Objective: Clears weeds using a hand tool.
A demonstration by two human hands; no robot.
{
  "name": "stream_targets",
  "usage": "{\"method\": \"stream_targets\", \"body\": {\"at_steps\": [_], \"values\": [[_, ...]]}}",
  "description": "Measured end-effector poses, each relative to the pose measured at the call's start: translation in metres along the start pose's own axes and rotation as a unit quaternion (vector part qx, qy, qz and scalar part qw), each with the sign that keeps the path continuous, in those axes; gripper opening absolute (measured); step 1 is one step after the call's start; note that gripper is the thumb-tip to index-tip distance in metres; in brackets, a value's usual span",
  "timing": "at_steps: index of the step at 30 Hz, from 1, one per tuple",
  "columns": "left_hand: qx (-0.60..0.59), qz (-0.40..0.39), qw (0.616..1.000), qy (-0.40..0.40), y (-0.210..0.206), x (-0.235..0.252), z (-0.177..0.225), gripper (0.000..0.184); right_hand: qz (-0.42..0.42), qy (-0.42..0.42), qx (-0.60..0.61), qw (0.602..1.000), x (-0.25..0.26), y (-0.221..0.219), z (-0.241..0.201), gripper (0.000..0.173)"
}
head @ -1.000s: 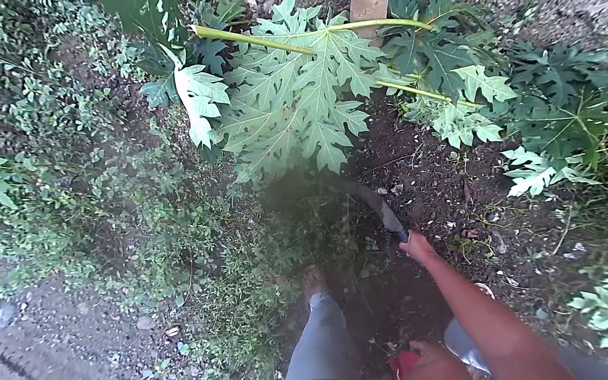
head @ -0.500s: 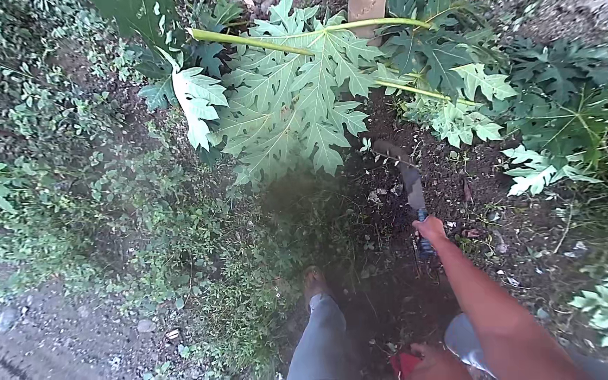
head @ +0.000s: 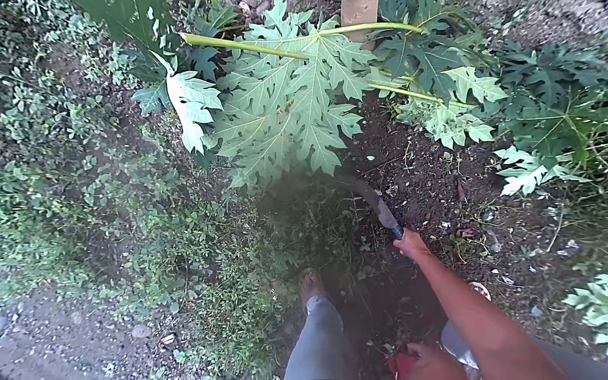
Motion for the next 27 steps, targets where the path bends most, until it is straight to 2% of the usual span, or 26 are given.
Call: {"method": "stream_targets", "body": {"at_steps": [2,5,6,7,9,10,12,14,17,20,22,25,27], "values": [[0.0,-0.001,1.0,-0.006,0.0,-0.002,-0.001,0.034,0.063,-0.022,0.104,0.992,0.003,0.0,-0.021,0.049],[-0.029,0.015,0.999,-0.022,-0.005,0.005,-0.004,0.038,0.153,-0.052,0.31,0.937,0.021,-0.012,-0.059,0.037],[-0.053,0.018,0.998,-0.021,-0.005,0.004,-0.005,0.042,0.156,-0.056,0.335,0.928,0.026,-0.017,-0.067,0.035],[-0.072,0.023,0.997,-0.017,-0.005,0.004,-0.005,0.046,0.135,-0.055,0.314,0.938,0.029,-0.022,-0.07,0.035],[-0.081,0.022,0.996,-0.011,-0.005,0.003,-0.004,0.048,0.036,-0.045,0.17,0.984,0.027,-0.021,-0.064,0.042],[-0.064,0.023,0.998,-0.015,-0.006,0.007,-0.004,0.046,-0.001,-0.034,0.103,0.994,0.026,-0.018,-0.058,0.047],[-0.029,0.018,0.999,-0.018,-0.007,0.011,-0.005,0.043,-0.022,-0.015,0.022,0.999,0.021,-0.007,-0.04,0.056],[0.008,0.002,1.0,-0.024,-0.004,0.004,-0.007,0.041,-0.01,-0.005,0.001,1.0,0.008,0.002,-0.015,0.058],[-0.002,0.019,1.0,-0.005,-0.008,0.008,-0.012,0.036,0.025,-0.028,0.056,0.998,-0.035,-0.002,0.019,0.054],[-0.064,0.058,0.996,0.031,-0.015,0.004,-0.017,0.042,0.057,-0.04,0.184,0.981,-0.098,-0.025,0.052,0.047],[-0.066,0.071,0.994,0.047,-0.02,0.003,-0.02,0.047,0.06,-0.037,0.265,0.962,-0.149,-0.041,0.069,0.043],[-0.066,0.06,0.995,0.054,-0.037,0.008,-0.022,0.055,0.044,-0.041,0.334,0.941,-0.212,-0.051,0.082,0.041],[-0.075,0.055,0.995,0.02,-0.063,0.003,-0.014,0.05,0.029,-0.048,0.4,0.915,-0.246,-0.047,0.078,0.03]]}}
Point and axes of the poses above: each hand's wrist, its own x-axis towards the middle knuckle, its own y-axis out of the back of the hand, z = x × y, the point moved 1 cm from there along x, towards the middle knuckle, and after that the axes turned 11 degrees about y, right-handed, at the moved point
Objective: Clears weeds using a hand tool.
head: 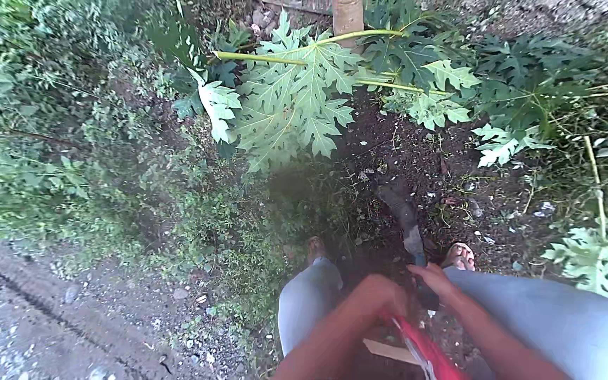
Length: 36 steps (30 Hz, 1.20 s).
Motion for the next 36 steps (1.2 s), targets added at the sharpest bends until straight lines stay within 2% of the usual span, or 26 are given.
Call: {"method": "stream_targets", "body": {"at_steps": [3,5,7,8,10,12,13,14,16,18,21,24,27,30,31,33,34,36], "values": [[-0.07,0.017,0.996,-0.06,-0.057,-0.02,0.008,0.044,-0.014,-0.019,0.166,0.986,-0.047,0.001,-0.014,0.013],[-0.144,0.061,0.985,-0.074,-0.1,-0.031,0.008,0.044,-0.041,-0.044,0.262,0.963,-0.079,0.003,-0.013,0.011],[-0.188,0.151,0.969,-0.062,-0.138,-0.053,0.01,0.04,-0.068,-0.077,0.321,0.942,-0.107,0.006,-0.003,0.014],[-0.192,0.235,0.952,-0.046,-0.156,-0.066,0.011,0.035,-0.074,-0.1,0.34,0.932,-0.119,0.007,0.001,0.016],[-0.182,0.446,0.876,-0.024,-0.192,-0.087,0.004,0.028,-0.075,-0.156,0.351,0.92,-0.139,0.014,0.008,0.017],[-0.156,0.624,0.766,0.003,-0.215,-0.099,-0.013,0.03,-0.077,-0.206,0.341,0.914,-0.147,0.015,0.012,0.014],[-0.144,0.68,0.718,0.031,-0.219,-0.101,-0.025,0.033,-0.079,-0.228,0.336,0.911,-0.146,0.012,0.01,0.011],[-0.145,0.71,0.686,0.059,-0.221,-0.1,-0.039,0.036,-0.079,-0.245,0.333,0.907,-0.14,0.006,0.007,0.008],[-0.173,0.721,0.665,0.09,-0.221,-0.085,-0.068,0.039,-0.09,-0.256,0.329,0.904,-0.116,-0.01,-0.002,0.005],[-0.18,0.728,0.654,0.104,-0.219,-0.064,-0.09,0.036,-0.106,-0.25,0.341,0.9,-0.086,-0.027,-0.032,0.006],[-0.204,0.757,0.613,0.099,-0.214,-0.063,-0.093,0.039,-0.138,-0.248,0.348,0.893,-0.034,-0.053,-0.101,0.015],[-0.212,0.77,0.595,0.083,-0.212,-0.066,-0.089,0.037,-0.136,-0.235,0.32,0.908,0.009,-0.087,-0.169,0.023],[-0.214,0.783,0.579,0.082,-0.213,-0.067,-0.089,0.04,-0.14,-0.155,0.361,0.909,0.028,-0.107,-0.237,0.017],[-0.213,0.787,0.572,0.085,-0.215,-0.068,-0.087,0.042,-0.127,-0.04,0.47,0.872,0.051,-0.099,-0.306,0.019],[-0.211,0.788,0.572,0.084,-0.215,-0.07,-0.087,0.042,-0.104,0.005,0.498,0.861,0.057,-0.096,-0.316,0.017],[-0.205,0.79,0.572,0.086,-0.213,-0.073,-0.089,0.042,-0.062,0.129,0.444,0.884,0.061,-0.091,-0.316,0.01],[-0.204,0.79,0.572,0.086,-0.213,-0.074,-0.089,0.042,-0.044,0.169,0.398,0.901,0.062,-0.087,-0.305,0.012],[-0.205,0.791,0.57,0.086,-0.215,-0.074,-0.089,0.042,-0.06,0.211,0.336,0.916,0.058,-0.065,-0.271,0.01]]}}
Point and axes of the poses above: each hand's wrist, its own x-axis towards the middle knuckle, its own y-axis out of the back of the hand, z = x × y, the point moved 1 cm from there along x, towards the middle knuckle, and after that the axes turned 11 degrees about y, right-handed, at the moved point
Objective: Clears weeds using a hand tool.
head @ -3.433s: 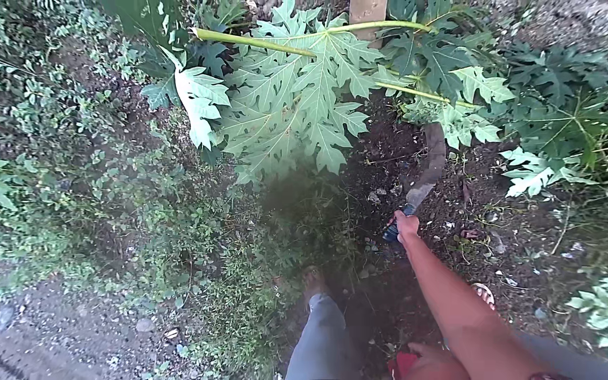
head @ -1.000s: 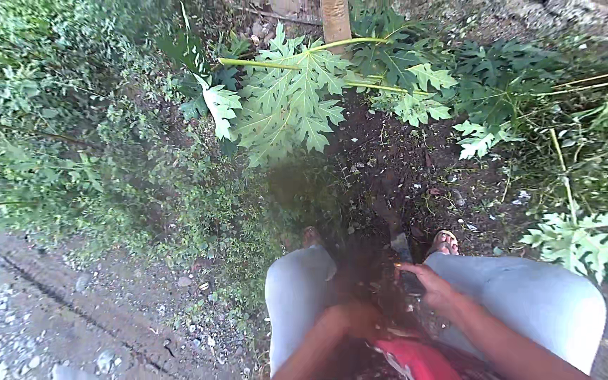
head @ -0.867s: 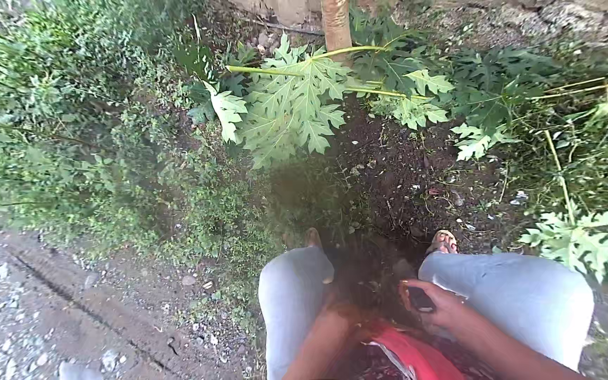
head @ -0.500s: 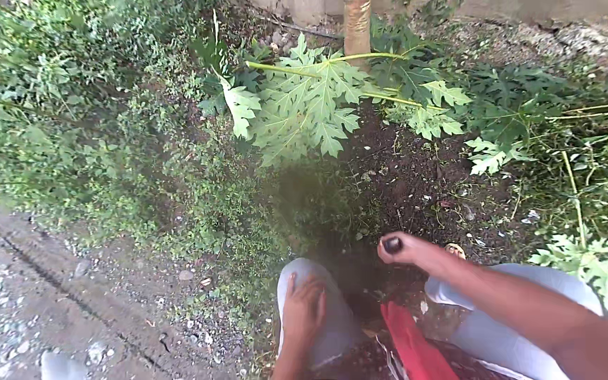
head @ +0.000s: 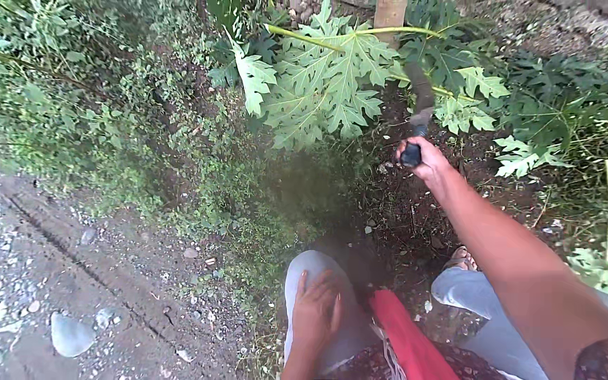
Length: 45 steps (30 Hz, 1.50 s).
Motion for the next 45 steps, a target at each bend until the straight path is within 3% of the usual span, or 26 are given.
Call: {"method": "stream_targets", "body": {"at_steps": [2,4,6,10,13,16,18,21,25,28,30,33,37,40,45], "values": [[-0.002,0.0,1.0,-0.002,0.002,-0.003,-0.001,0.043,-0.016,-0.03,-0.059,0.998,-0.045,0.043,0.008,0.013],[-0.005,-0.001,1.0,-0.002,0.003,-0.006,-0.002,0.043,0.03,-0.083,-0.114,0.99,-0.103,0.081,0.021,0.012],[-0.004,-0.002,1.0,0.0,0.005,-0.007,-0.003,0.044,0.035,-0.17,-0.149,0.973,-0.166,0.116,0.037,0.014],[-0.005,-0.014,1.0,0.002,0.006,-0.008,0.001,0.043,0.019,-0.385,-0.077,0.92,-0.271,0.164,0.057,0.022],[0.0,-0.027,1.0,-0.011,0.004,-0.004,0.009,0.044,0.082,-0.472,-0.031,0.877,-0.296,0.185,0.072,0.021],[0.007,-0.037,0.999,-0.031,-0.002,0.003,0.016,0.045,0.16,-0.51,-0.008,0.845,-0.28,0.211,0.082,0.01],[0.004,-0.045,0.998,-0.043,-0.006,0.006,0.021,0.046,0.154,-0.515,-0.006,0.843,-0.258,0.229,0.074,0.007],[0.002,-0.054,0.997,-0.054,-0.014,0.01,0.028,0.046,0.091,-0.469,-0.017,0.878,-0.22,0.235,0.034,0.009],[0.006,-0.067,0.995,-0.07,-0.021,0.015,0.036,0.046,0.091,-0.272,-0.05,0.957,-0.175,0.232,-0.01,0.01],[0.014,-0.077,0.994,-0.078,-0.026,0.02,0.041,0.047,0.097,-0.158,-0.073,0.98,-0.169,0.233,-0.018,0.011],[0.023,-0.078,0.993,-0.082,-0.028,0.021,0.043,0.048,0.069,-0.179,-0.094,0.977,-0.196,0.236,-0.025,0.012],[0.023,-0.076,0.993,-0.091,-0.029,0.022,0.044,0.048,0.035,-0.336,-0.08,0.938,-0.258,0.247,-0.013,0.012],[0.026,-0.106,0.988,-0.109,-0.026,0.021,0.042,0.049,0.117,-0.47,0.058,0.873,-0.309,0.261,0.039,0.005],[0.025,-0.117,0.986,-0.114,-0.024,0.022,0.045,0.048,0.13,-0.451,0.076,0.88,-0.29,0.258,0.046,0.003],[0.031,-0.12,0.985,-0.116,-0.021,0.021,0.041,0.046,0.087,-0.283,0.041,0.954,-0.194,0.235,-0.016,0.004]]}}
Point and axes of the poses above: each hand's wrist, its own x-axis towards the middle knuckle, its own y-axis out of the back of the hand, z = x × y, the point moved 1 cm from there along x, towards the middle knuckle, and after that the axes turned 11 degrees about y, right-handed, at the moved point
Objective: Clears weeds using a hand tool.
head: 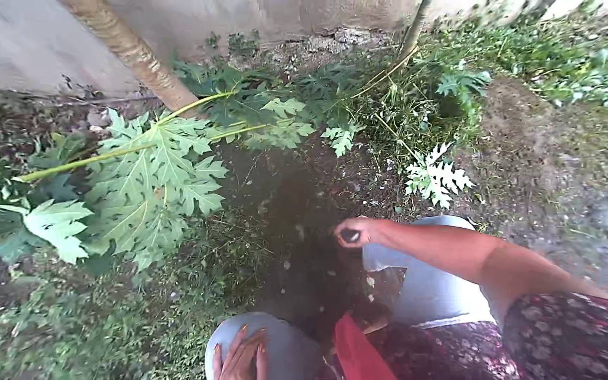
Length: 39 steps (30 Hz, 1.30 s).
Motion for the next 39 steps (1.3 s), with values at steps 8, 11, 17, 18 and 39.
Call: {"method": "stream_targets", "body": {"at_steps": [8,11,17,18,39], "values": [[0.005,0.061,0.998,0.017,-0.001,-0.005,-0.003,0.048,-0.058,0.236,0.086,0.966,-0.005,-0.06,-0.052,0.008],[-0.006,0.073,0.997,0.023,-0.001,-0.008,-0.005,0.048,-0.04,0.2,0.121,0.971,-0.013,-0.076,0.001,0.009],[-0.038,0.06,0.997,0.037,0.001,-0.018,-0.009,0.045,-0.041,0.086,0.112,0.989,-0.007,-0.112,0.102,0.017],[-0.045,0.051,0.997,0.039,0.001,-0.019,-0.008,0.045,-0.058,0.053,0.111,0.991,-0.007,-0.114,0.112,0.019],[0.037,-0.568,0.786,0.241,-0.064,0.139,0.004,0.05,-0.122,-0.033,0.15,0.981,0.143,-0.155,0.019,0.014]]}}
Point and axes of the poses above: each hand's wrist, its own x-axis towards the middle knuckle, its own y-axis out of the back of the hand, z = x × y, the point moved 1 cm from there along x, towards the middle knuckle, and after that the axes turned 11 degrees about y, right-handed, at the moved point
